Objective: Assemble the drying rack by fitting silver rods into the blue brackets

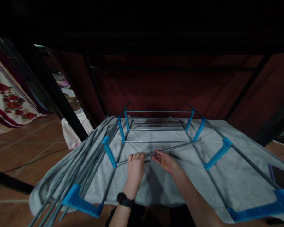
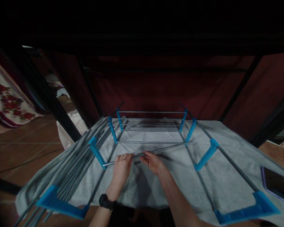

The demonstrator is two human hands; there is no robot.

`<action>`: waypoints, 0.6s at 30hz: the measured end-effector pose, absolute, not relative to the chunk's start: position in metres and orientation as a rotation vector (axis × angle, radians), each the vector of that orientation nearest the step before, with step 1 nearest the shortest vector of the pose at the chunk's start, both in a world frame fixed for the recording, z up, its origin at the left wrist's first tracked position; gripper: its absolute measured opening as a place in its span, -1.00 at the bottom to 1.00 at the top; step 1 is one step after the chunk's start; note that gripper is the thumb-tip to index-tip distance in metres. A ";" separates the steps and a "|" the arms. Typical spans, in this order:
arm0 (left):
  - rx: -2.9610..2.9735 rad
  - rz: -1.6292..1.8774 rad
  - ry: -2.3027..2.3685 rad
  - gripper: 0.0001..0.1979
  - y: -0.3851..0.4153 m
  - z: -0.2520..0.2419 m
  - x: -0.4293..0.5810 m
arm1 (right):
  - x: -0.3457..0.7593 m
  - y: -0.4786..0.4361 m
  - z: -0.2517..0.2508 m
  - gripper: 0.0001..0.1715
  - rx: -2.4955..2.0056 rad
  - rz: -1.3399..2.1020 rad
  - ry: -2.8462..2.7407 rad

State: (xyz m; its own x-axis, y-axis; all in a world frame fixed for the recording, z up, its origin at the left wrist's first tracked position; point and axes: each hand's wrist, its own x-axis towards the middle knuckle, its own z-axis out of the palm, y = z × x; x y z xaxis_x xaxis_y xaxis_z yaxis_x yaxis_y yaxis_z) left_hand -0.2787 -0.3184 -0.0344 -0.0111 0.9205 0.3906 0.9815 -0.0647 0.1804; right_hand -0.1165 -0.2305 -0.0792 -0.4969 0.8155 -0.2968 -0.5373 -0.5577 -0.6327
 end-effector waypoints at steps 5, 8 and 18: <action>-1.846 -0.997 -1.978 -0.56 -0.274 -0.052 -0.290 | -0.132 -0.195 -0.089 -0.94 -0.748 1.980 -0.442; -1.503 -1.364 -2.089 -0.48 -0.252 -0.064 -0.303 | -0.140 -0.177 -0.093 -0.90 -0.743 1.876 -0.378; -0.839 -2.102 -2.315 -0.48 -0.180 -0.092 -0.394 | -0.178 -0.143 -0.098 -0.78 -0.729 1.652 -0.356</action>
